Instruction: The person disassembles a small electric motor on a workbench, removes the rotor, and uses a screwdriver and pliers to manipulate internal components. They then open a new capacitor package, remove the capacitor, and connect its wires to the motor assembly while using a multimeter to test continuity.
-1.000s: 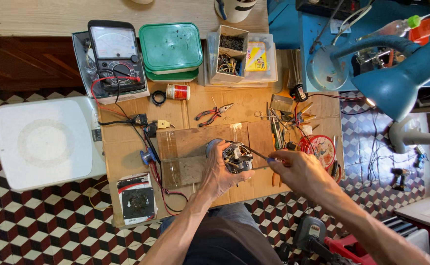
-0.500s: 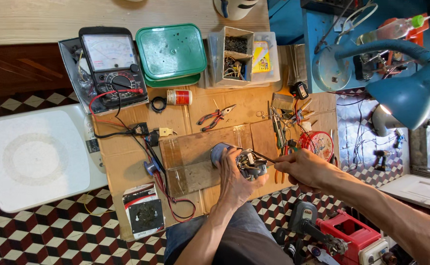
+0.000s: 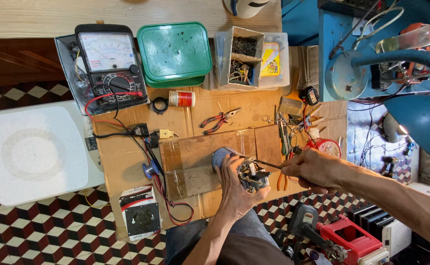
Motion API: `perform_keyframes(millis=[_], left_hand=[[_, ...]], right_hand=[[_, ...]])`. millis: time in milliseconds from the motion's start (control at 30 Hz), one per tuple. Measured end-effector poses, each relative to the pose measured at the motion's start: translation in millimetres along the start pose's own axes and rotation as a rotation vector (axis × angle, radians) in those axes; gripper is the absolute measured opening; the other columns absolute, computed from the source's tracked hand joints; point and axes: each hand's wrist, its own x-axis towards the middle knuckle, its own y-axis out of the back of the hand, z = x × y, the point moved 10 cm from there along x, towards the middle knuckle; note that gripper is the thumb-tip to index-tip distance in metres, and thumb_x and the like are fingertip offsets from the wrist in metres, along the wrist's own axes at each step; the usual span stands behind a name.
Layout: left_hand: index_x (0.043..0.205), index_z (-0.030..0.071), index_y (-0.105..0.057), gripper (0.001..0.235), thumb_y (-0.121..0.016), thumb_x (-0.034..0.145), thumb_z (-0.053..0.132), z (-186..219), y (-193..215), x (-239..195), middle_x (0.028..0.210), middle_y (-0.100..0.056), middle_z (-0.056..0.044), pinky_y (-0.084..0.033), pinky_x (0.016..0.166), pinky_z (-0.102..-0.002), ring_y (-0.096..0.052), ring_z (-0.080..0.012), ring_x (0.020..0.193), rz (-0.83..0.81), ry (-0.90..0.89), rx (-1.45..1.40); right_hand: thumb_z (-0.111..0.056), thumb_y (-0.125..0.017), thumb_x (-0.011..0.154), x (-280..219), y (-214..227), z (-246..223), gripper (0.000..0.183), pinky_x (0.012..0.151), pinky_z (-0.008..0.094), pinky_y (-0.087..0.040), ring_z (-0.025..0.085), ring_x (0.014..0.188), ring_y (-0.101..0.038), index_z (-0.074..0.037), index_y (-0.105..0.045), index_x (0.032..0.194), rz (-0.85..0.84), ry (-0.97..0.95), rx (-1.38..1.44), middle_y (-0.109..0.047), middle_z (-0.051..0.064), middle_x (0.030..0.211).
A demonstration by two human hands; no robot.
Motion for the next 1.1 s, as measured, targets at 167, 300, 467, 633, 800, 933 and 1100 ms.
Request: perform_keyframes(millis=[167,300,467,633,800,933,1100], left_hand=[[0.14,0.009,-0.034,0.092,-0.087,0.071,0.041,2.4,1.9,1.6,0.136,-0.042,-0.018,-0.019,0.122,-0.06,-0.033,-0.0411,0.143,0.018,-0.016,0.004],[0.139,0.009,-0.036,0.088,-0.087,0.073,0.039,10.0,4.0,2.0,0.134,-0.046,-0.016,-0.022,0.126,-0.058,-0.04,-0.0368,0.139,0.033,-0.082,0.007],[0.139,0.009,-0.035,0.089,-0.087,0.073,0.04,8.8,3.8,0.5,0.135,-0.047,-0.016,-0.021,0.125,-0.058,-0.041,-0.0361,0.139,0.044,-0.088,0.017],[0.141,0.01,-0.032,0.095,-0.086,0.071,0.045,-5.6,-4.1,-0.7,0.135,-0.043,-0.016,-0.014,0.126,-0.061,-0.034,-0.0368,0.144,-0.005,-0.011,0.039],[0.142,0.011,-0.032,0.096,-0.085,0.071,0.048,-8.0,-5.2,-0.2,0.137,-0.039,-0.017,-0.015,0.128,-0.06,-0.032,-0.0363,0.146,-0.005,-0.004,0.049],[0.143,0.009,-0.033,0.097,-0.087,0.07,0.045,-7.1,-2.3,-1.4,0.14,-0.04,-0.017,-0.015,0.125,-0.06,-0.031,-0.0388,0.148,0.014,0.001,0.031],[0.144,0.012,-0.038,0.097,-0.089,0.069,0.043,-4.6,1.7,-2.7,0.143,-0.041,-0.018,-0.024,0.124,-0.056,-0.033,-0.0393,0.147,0.041,0.013,0.014]], right_hand=[[-0.042,-0.051,0.102,-5.2,6.5,-6.0,0.047,0.041,0.031,-0.047,0.012,0.038,-0.049,-0.023,-0.059,0.144,0.076,0.018,-0.455,-0.054,0.006,0.049],[-0.043,-0.046,0.105,-10.2,0.3,-24.1,0.047,0.041,0.027,-0.051,0.008,0.039,-0.055,-0.021,-0.06,0.144,0.078,0.154,-0.57,-0.061,0.0,0.051],[-0.037,-0.051,0.102,-5.0,3.2,-14.2,0.047,0.037,0.031,-0.041,0.013,0.038,-0.047,-0.02,-0.058,0.145,-0.01,0.016,-0.26,-0.054,0.002,0.056],[-0.041,-0.051,0.102,1.9,6.8,-13.1,0.048,0.043,0.032,-0.05,0.013,0.04,-0.05,-0.019,-0.059,0.144,0.013,0.041,-0.446,-0.052,0.003,0.056],[-0.04,-0.045,0.103,0.7,-1.4,-27.7,0.044,0.054,0.036,-0.059,0.013,0.047,-0.056,-0.017,-0.065,0.135,0.085,0.189,-0.694,-0.061,0.0,0.058],[-0.039,-0.039,0.108,4.9,-7.0,-24.6,0.045,0.059,0.034,-0.06,0.015,0.052,-0.059,-0.008,-0.071,0.108,0.023,0.202,-0.922,-0.063,0.005,0.067],[-0.051,-0.055,0.101,14.3,6.2,-33.1,0.045,0.068,0.036,-0.051,0.011,0.062,-0.058,-0.012,-0.078,0.102,0.094,0.22,-0.906,-0.065,0.0,0.071]])
